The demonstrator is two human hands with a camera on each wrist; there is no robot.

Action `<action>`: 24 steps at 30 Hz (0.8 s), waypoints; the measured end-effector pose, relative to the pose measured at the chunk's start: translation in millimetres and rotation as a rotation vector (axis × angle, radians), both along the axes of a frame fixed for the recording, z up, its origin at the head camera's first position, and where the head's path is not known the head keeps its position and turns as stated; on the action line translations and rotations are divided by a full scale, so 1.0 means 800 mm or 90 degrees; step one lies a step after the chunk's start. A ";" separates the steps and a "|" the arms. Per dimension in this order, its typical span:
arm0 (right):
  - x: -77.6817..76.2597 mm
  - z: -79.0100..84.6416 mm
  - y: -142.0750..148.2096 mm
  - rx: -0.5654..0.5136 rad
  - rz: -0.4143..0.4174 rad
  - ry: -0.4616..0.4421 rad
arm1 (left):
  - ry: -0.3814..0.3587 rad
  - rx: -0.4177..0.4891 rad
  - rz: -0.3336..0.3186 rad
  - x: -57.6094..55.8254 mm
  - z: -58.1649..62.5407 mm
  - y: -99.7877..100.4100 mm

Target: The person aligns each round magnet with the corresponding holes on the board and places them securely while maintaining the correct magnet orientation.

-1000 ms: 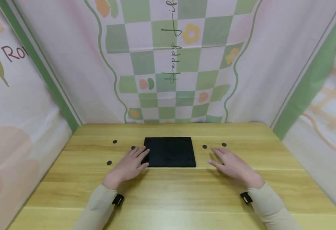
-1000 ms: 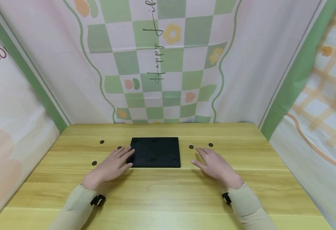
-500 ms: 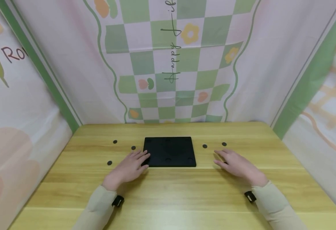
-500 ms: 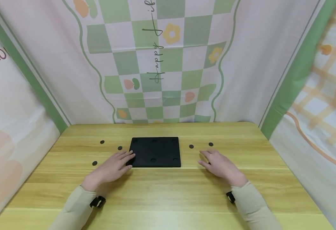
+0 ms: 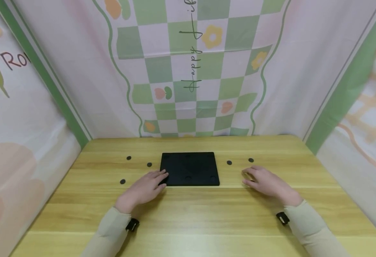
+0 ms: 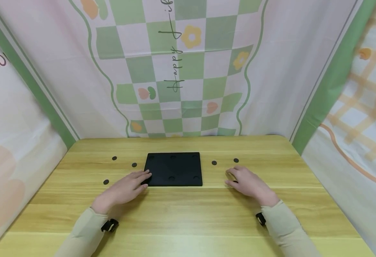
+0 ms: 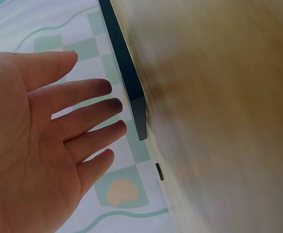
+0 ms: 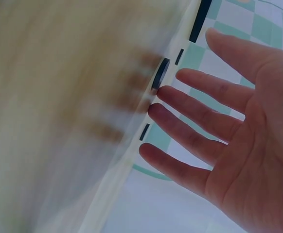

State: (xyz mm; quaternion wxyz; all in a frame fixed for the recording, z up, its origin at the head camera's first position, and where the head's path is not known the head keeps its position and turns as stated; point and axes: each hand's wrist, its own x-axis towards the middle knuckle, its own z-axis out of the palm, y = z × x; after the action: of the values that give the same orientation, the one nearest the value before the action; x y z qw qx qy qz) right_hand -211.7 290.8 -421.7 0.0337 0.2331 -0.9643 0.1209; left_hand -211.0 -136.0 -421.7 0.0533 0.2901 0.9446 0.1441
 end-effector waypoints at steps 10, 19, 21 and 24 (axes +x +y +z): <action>0.001 -0.001 0.007 0.002 0.002 0.005 | -0.022 -0.013 0.006 -0.001 0.002 0.005; 0.003 -0.003 0.015 -0.002 -0.002 0.017 | -0.017 -0.023 -0.005 -0.002 -0.001 0.006; 0.004 -0.003 0.016 -0.003 -0.002 0.022 | -0.019 -0.023 -0.005 -0.003 -0.002 0.006; 0.005 -0.003 0.019 -0.002 0.002 0.030 | -0.023 -0.021 -0.006 -0.003 -0.002 0.006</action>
State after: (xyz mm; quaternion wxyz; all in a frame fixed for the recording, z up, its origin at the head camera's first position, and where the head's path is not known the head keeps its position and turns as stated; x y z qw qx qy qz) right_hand -207.5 306.1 -423.8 0.0565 0.2373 -0.9627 0.1170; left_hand -213.1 -130.9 -423.6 0.0758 0.2907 0.9444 0.1336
